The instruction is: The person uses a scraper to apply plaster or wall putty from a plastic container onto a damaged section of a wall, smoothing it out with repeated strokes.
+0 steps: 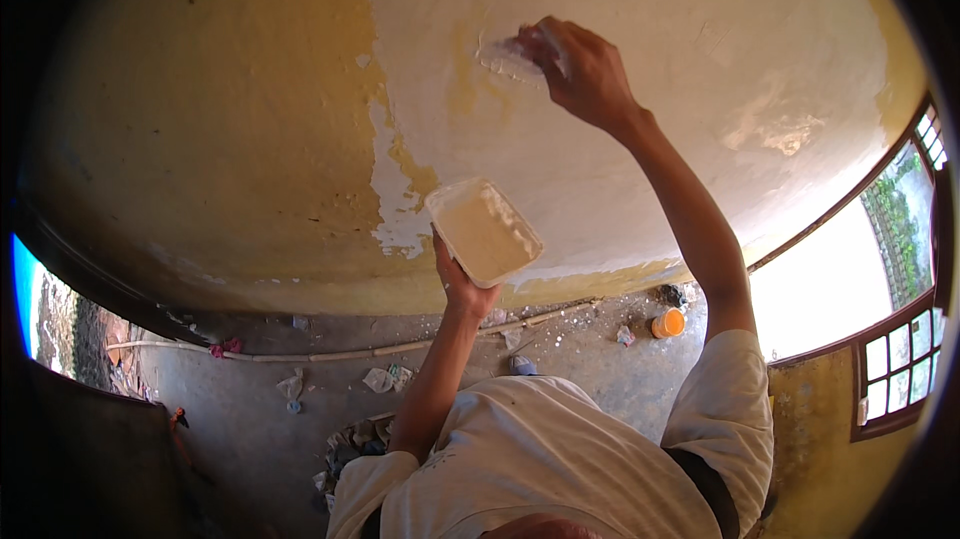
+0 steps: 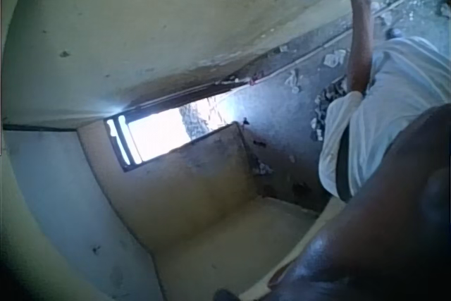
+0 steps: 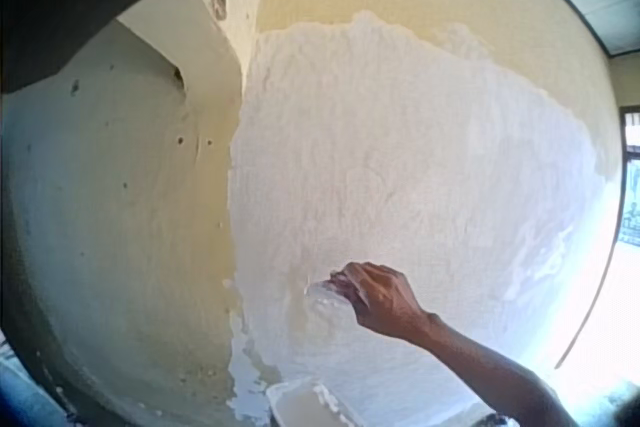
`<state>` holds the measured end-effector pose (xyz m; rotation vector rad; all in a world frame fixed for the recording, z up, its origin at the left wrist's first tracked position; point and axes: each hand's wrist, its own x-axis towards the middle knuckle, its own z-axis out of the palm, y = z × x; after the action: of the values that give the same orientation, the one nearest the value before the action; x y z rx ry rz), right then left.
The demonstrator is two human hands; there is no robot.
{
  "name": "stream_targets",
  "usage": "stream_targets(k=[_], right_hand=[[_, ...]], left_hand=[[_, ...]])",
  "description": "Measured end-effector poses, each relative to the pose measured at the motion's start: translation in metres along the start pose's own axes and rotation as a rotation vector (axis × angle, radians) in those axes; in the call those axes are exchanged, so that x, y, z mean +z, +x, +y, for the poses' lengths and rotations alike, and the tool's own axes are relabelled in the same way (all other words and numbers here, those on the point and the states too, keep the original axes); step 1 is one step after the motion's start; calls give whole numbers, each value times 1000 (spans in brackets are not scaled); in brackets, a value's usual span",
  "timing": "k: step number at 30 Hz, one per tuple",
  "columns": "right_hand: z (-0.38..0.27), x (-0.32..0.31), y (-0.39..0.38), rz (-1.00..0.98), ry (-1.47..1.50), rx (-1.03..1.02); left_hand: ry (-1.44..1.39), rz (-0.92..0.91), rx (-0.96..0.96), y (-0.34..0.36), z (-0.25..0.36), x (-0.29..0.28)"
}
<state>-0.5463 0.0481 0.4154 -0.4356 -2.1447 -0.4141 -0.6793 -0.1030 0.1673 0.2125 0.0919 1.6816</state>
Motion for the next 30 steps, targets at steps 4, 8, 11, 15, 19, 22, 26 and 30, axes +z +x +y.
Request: stream_targets(k=[4,8,11,15,19,22,26,30], right_hand=[[4,32,-26,-19,-2,22],[28,28,-2,68,-95,59],[32,6,27,178,-114,89],[35,-30,51,329,-170,123],[32,-36,32,331,-39,198],[23,-9,-18,170,26,176],[20,24,-71,-167,-117,86],[55,8,-30,-95,-162,-20]], left_hand=[[11,28,-7,-1,0,-1],[23,11,-11,-1,0,-3],[22,27,-23,0,-1,-11],[32,24,-39,-3,-4,-11],[31,58,-24,-9,-3,-18],[10,21,-16,-11,-3,-24],[14,30,-20,-8,-4,-27],[96,-23,9,-8,-9,-17]])
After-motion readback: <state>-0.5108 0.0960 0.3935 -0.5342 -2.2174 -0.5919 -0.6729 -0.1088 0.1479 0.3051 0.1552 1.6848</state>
